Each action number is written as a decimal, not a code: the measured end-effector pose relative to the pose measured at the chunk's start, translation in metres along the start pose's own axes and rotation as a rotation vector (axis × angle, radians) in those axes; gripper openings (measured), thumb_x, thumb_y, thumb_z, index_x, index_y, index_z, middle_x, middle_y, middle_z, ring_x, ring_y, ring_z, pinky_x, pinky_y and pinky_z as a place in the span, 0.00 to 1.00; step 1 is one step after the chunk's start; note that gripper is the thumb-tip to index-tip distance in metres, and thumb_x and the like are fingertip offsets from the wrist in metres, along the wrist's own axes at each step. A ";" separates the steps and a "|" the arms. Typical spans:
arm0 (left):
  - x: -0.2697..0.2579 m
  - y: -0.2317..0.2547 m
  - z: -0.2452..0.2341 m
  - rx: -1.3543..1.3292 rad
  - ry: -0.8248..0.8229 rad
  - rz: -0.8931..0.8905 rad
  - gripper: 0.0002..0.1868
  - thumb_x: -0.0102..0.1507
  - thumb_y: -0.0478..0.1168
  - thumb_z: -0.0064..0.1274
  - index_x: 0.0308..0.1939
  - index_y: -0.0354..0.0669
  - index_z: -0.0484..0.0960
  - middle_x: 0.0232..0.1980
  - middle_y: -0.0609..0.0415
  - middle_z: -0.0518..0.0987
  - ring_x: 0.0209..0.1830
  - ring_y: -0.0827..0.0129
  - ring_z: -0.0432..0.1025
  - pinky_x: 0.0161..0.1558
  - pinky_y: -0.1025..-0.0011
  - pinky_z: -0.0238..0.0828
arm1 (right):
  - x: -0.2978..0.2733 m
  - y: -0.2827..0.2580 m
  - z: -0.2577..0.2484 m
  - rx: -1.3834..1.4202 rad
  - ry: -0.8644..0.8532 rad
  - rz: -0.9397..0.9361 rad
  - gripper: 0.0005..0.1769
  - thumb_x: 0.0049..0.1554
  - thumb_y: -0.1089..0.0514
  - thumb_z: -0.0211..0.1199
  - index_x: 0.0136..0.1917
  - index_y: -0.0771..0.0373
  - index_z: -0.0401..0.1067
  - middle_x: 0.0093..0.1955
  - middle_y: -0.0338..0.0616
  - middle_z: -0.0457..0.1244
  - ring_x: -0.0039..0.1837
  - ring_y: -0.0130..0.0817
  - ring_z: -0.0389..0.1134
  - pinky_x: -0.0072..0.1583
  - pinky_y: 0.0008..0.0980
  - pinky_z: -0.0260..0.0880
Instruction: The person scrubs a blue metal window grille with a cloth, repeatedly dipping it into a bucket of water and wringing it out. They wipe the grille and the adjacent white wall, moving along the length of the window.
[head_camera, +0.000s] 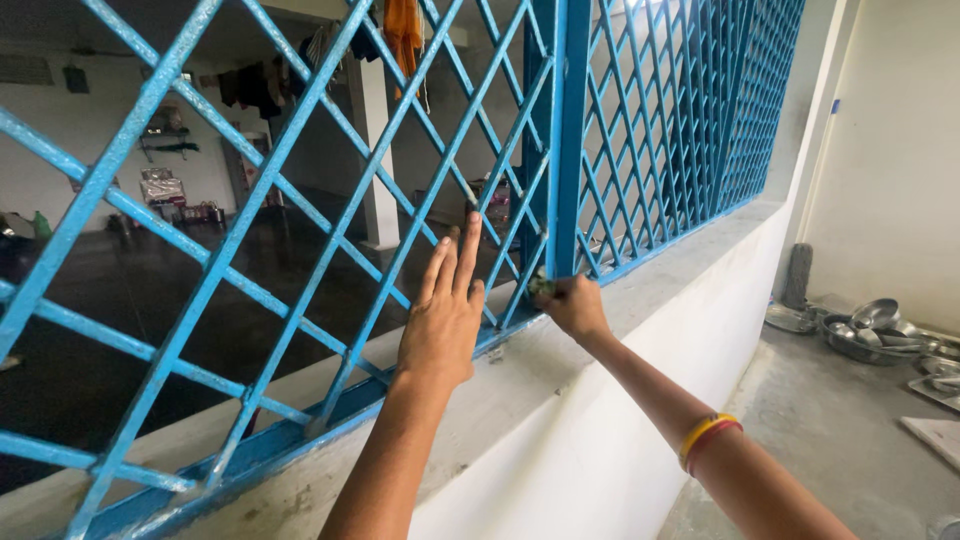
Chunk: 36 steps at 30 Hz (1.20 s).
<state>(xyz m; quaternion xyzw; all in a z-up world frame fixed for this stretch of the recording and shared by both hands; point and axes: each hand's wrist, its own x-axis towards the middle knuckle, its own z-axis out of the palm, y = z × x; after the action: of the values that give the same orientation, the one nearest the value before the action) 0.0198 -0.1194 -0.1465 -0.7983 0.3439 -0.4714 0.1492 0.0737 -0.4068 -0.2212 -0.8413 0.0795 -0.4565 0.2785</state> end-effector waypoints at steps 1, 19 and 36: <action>-0.001 0.001 0.002 0.017 0.045 -0.010 0.28 0.51 0.44 0.66 0.56 0.46 0.83 0.82 0.33 0.32 0.81 0.53 0.44 0.76 0.61 0.23 | -0.008 0.005 0.001 -0.002 -0.063 0.108 0.09 0.50 0.56 0.71 0.38 0.65 0.81 0.31 0.52 0.70 0.31 0.35 0.70 0.39 0.37 0.71; 0.002 0.002 0.004 -0.102 -0.067 -0.009 0.32 0.47 0.43 0.71 0.55 0.43 0.83 0.82 0.32 0.29 0.81 0.51 0.42 0.77 0.62 0.24 | -0.052 -0.048 -0.011 -0.051 0.107 -0.266 0.05 0.48 0.68 0.64 0.40 0.68 0.79 0.38 0.55 0.69 0.40 0.46 0.71 0.44 0.41 0.73; -0.001 0.003 0.003 -0.050 -0.020 0.011 0.31 0.48 0.45 0.69 0.55 0.42 0.83 0.81 0.30 0.30 0.81 0.49 0.44 0.76 0.61 0.24 | -0.057 -0.047 -0.038 -0.174 0.013 -0.587 0.09 0.50 0.69 0.67 0.46 0.64 0.81 0.46 0.47 0.69 0.50 0.45 0.68 0.53 0.41 0.71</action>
<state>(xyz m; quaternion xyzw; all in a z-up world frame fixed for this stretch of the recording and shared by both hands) 0.0212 -0.1207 -0.1503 -0.8046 0.3585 -0.4537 0.1354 0.0048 -0.3609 -0.2204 -0.8459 -0.1265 -0.5145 0.0611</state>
